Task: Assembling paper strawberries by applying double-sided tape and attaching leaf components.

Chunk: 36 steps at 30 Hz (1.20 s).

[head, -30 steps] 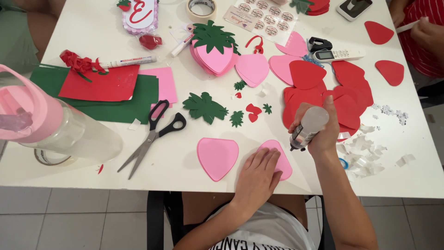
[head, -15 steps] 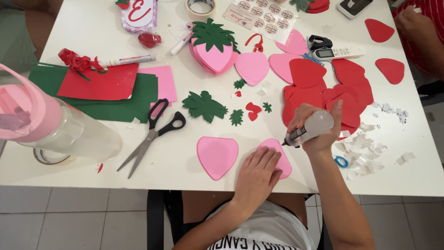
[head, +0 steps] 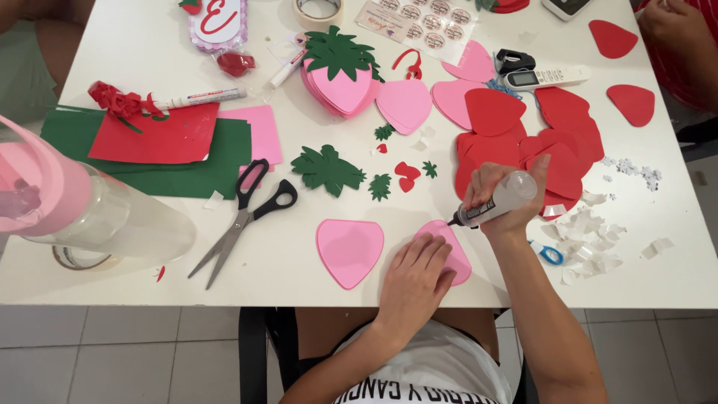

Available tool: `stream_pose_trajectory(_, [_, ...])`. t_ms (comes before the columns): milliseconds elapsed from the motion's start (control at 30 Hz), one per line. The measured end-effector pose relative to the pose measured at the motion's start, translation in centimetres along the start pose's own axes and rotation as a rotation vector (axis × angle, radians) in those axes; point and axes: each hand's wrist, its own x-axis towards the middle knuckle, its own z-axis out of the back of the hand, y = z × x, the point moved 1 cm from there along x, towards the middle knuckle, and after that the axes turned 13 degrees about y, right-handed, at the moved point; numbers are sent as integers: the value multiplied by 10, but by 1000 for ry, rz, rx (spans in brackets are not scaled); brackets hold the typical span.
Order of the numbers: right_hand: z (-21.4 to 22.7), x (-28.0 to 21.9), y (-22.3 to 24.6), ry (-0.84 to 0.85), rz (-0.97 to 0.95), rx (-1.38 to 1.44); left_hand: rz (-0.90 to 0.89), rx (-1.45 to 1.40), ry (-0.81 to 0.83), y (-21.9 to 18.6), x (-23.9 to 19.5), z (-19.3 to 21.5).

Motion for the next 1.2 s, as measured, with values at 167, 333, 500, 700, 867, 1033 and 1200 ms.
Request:
stream_pose_trajectory(167, [-4,-10,1,66,42,-33,8,1,4,-2,1,8])
stream_pose_trajectory(333, [-1,-28,6,142,41,-30,4,-14,3,-2,1,9])
stream_pose_trajectory(500, [3,-22,-1,96,42,-28,13,-31,10,-2,2,6])
stream_pose_trajectory(700, [13,-42,3,175,0,11,8,-29,32,-3,2,8])
stream_pose_trajectory(867, [4,-63,15,100,24,-25,-11,-85,1,-5,2,12])
stream_pose_trajectory(1033, [3,-59,14,121,50,-14,-27,-87,-9,-4,3,13])
stream_pose_trajectory(1200, [4,-74,21,100,42,-45,0,-94,27,-4,3,12])
